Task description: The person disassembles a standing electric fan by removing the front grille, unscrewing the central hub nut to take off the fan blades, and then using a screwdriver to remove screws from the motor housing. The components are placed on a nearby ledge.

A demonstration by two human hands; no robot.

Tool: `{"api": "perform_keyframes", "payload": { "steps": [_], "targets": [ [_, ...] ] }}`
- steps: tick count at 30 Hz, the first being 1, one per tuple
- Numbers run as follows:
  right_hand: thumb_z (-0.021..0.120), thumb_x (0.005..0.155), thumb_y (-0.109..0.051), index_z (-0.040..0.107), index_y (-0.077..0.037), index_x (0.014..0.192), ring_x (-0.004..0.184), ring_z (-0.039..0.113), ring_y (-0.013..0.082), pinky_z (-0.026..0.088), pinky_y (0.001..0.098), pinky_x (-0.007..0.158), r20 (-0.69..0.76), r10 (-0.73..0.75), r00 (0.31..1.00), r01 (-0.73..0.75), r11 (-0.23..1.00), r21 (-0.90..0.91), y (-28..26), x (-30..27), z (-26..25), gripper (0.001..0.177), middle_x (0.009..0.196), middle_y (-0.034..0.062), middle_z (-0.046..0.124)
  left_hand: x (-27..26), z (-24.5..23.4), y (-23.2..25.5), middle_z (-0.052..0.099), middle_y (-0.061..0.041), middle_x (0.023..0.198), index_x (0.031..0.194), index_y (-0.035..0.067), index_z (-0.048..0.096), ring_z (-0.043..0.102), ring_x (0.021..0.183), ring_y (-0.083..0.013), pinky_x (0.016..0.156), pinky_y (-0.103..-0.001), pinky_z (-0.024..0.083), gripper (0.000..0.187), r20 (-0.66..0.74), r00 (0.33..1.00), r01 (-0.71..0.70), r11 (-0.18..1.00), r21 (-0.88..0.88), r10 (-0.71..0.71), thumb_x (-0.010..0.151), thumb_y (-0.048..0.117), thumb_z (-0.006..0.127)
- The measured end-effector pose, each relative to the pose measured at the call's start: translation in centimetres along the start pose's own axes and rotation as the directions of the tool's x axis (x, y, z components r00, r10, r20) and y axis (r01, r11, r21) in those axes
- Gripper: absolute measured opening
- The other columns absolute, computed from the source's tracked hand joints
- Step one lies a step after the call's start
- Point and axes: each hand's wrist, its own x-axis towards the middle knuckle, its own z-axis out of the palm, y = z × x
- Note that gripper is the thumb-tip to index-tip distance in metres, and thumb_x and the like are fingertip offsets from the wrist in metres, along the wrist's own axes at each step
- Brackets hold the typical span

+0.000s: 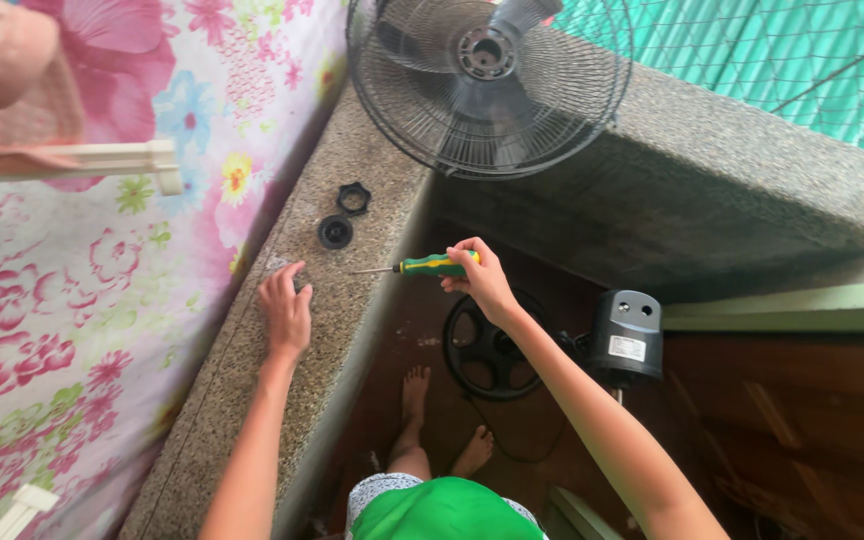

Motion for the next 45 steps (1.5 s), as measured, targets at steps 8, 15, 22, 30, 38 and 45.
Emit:
{"api": "perform_keyframes", "payload": {
  "steps": [8, 15, 22, 30, 38, 45],
  "targets": [
    [0.066, 0.096, -0.016, 0.053, -0.006, 0.103, 0.077, 0.07, 0.0202, 0.062, 0.034, 0.071, 0.044, 0.043, 0.998, -0.049, 0.991, 0.125, 1.1, -0.9, -0.5, 0.017, 0.096, 0.0119, 0.066, 0.9, 0.6, 4.6, 0.057, -0.011, 0.138, 0.131, 0.006, 0.057, 0.048, 0.137, -0.0291, 0.123, -0.05, 0.029, 0.037, -0.237, 0.971, -0.046, 0.999, -0.008, 0.043, 0.102, 0.027, 0.048],
    [0.062, 0.096, -0.016, 0.054, -0.006, 0.104, 0.085, 0.068, 0.0205, 0.059, 0.0367, 0.081, 0.038, 0.048, 0.998, -0.058, 0.933, 0.355, -0.9, -5.2, -1.6, 0.015, 0.101, 0.0109, 0.063, 0.5, 6.1, 14.7, 0.053, -0.015, 0.129, 0.13, 0.002, 0.053, 0.051, 0.117, -0.0241, 0.103, -0.039, 0.042, 0.035, -0.199, 0.966, 0.031, 0.838, -0.545, -0.165, 0.103, 0.024, 0.048],
    [0.061, 0.081, -0.01, 0.064, -0.005, 0.119, 0.088, 0.07, 0.018, 0.058, 0.0334, 0.084, 0.105, -0.021, 0.994, -0.002, 0.977, 0.215, -3.6, -16.1, -8.6, 0.038, 0.1, 0.0073, 0.063, -3.2, 13.7, 27.4, 0.07, -0.01, 0.097, 0.105, 0.002, 0.066, 0.072, 0.086, -0.0169, 0.077, -0.03, 0.057, 0.019, 0.22, 0.966, 0.053, 0.735, -0.676, 0.133, 0.105, 0.016, 0.053],
    [0.08, 0.089, -0.017, 0.067, -0.002, 0.098, 0.065, 0.062, 0.0097, 0.051, 0.0255, 0.061, -0.542, -0.287, 0.79, 0.193, 0.955, -0.224, -0.6, -26.4, -20.1, 0.021, 0.074, 0.0009, 0.064, -10.4, 22.3, 35.5, 0.071, -0.008, 0.085, 0.099, 0.003, 0.067, 0.068, 0.077, -0.0162, 0.073, -0.031, 0.053, 0.018, 0.534, 0.818, 0.2, 0.766, -0.611, 0.212, 0.102, 0.019, 0.06],
    [0.078, 0.089, -0.025, 0.066, -0.005, 0.091, 0.053, 0.064, 0.0084, 0.054, 0.0257, 0.052, -0.715, -0.193, 0.672, 0.044, 0.974, -0.221, 4.8, -29.3, -24.7, 0.023, 0.064, 0.0019, 0.067, -14.1, 26.8, 33.6, 0.06, -0.011, 0.106, 0.11, 0.004, 0.061, 0.059, 0.098, -0.024, 0.088, -0.037, 0.051, 0.029, 0.401, 0.897, 0.005, 0.9, -0.435, 0.189, 0.096, 0.027, 0.072],
    [0.066, 0.094, -0.024, 0.061, -0.005, 0.096, 0.052, 0.061, 0.0098, 0.052, 0.0285, 0.049, -0.658, -0.109, 0.745, -0.074, 0.967, -0.244, 8.3, -31.9, -25.1, 0.019, 0.062, 0.0027, 0.062, -9.6, 27.2, 34.5, 0.032, -0.025, 0.157, 0.15, 0.006, 0.049, 0.033, 0.141, -0.0474, 0.114, -0.053, 0.031, 0.077, 0.435, 0.775, -0.282, 0.867, -0.409, 0.458, 0.089, 0.041, 0.079]
  ]
}}
